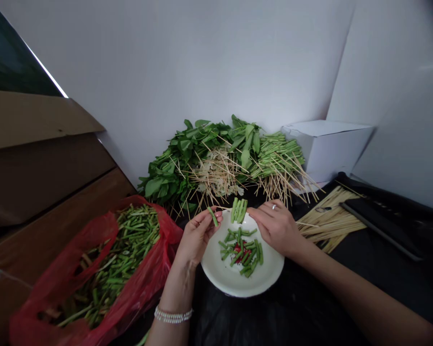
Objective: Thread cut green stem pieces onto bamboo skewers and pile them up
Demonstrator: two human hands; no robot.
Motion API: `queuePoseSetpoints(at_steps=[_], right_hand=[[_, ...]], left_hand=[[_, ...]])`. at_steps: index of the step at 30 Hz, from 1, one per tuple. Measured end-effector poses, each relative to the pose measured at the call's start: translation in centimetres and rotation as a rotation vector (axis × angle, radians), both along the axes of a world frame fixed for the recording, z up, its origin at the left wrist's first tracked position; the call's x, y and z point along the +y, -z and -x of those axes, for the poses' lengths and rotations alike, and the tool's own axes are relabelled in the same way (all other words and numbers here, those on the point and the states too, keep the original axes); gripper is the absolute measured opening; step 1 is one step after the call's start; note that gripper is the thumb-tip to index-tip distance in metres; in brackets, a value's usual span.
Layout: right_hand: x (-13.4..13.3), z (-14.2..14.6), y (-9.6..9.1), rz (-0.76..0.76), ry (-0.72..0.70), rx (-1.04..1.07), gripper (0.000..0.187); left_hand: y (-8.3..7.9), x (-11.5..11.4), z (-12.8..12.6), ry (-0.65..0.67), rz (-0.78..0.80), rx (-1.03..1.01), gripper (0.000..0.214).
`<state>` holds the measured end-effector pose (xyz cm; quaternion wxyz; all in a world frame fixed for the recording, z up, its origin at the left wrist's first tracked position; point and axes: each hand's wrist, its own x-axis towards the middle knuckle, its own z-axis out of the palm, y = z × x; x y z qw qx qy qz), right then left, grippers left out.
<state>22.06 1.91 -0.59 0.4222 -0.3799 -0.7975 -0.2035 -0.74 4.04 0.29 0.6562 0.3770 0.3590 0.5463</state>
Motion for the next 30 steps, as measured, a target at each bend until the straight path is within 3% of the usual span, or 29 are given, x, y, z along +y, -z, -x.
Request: queuePoseSetpoints(at_steps=[6,30], right_hand=[[-0.13,0.24,0.03,0.002,0.012,-0.05,0.028],[-0.12,0.41,0.15,0.007,0.029,-0.091,0.029]], left_hand=[[-0.21,-0.05,0.26,0.002,0.003,-0.064,0.029],[-0.09,-0.1,-0.15,-0.063,-0.038,0.006,0.031]])
